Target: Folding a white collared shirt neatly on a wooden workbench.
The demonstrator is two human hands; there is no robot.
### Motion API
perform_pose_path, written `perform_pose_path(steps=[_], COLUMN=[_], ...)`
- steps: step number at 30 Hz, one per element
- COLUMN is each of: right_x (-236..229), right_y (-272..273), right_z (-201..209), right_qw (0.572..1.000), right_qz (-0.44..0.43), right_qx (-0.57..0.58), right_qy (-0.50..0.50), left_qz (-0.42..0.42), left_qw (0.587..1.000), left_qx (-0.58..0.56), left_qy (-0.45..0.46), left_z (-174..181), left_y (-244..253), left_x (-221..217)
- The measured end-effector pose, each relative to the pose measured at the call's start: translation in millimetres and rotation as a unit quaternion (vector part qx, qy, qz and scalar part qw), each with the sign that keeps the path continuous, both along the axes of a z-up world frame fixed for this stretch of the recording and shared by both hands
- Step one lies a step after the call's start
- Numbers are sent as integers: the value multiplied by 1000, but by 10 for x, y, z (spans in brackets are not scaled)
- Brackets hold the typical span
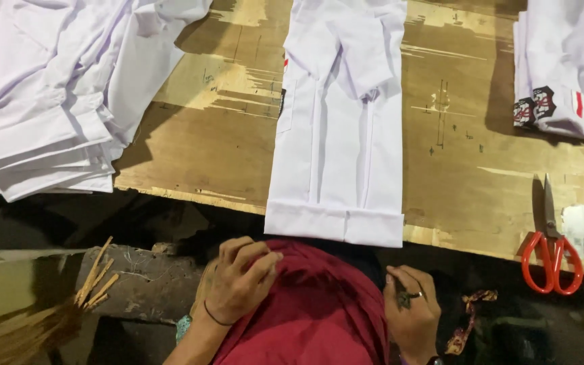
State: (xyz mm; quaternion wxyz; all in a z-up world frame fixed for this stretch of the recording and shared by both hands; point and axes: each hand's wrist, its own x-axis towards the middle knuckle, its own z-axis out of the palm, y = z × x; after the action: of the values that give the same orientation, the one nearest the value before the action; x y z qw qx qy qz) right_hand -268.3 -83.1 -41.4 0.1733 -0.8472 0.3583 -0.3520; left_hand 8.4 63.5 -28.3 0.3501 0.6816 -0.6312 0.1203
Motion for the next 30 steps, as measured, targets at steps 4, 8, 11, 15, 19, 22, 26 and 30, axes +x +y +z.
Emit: perform_pose_path(steps=[4,8,11,15,19,22,26,30], right_x=[231,342,273,168,300,537,1134,1679], right_y=[-305,-500,-432,-305,-705,-1212,-1966,-2596], right_z=[129,136,236,526,944,1191,1343,1238], right_qw=[992,976,975,981,980,988,994,991], right_qz=[42,66,88,159,189,98,104,75], right_qx=[-80,-153,-171,-99,-63,-108,-16,110], right_qy=[85,136,113,54,-16,53,8,-17], left_qz=[11,-46,-75,-106,-144,-199,-132,-52], left_qw=[996,994,994,994,987,965,970,932], left_qx=[32,-28,-19,-17,-32,-67,-19,55], left_qy=[-84,-98,-75,5,60,155,201,355], left_z=[65,243,371,664,1081,1272,1206,1024], left_y=[-271,-451,-311,-146,-509,-1039,-1826,-2526], left_x=[236,346,302,257,548,857,1319,1707])
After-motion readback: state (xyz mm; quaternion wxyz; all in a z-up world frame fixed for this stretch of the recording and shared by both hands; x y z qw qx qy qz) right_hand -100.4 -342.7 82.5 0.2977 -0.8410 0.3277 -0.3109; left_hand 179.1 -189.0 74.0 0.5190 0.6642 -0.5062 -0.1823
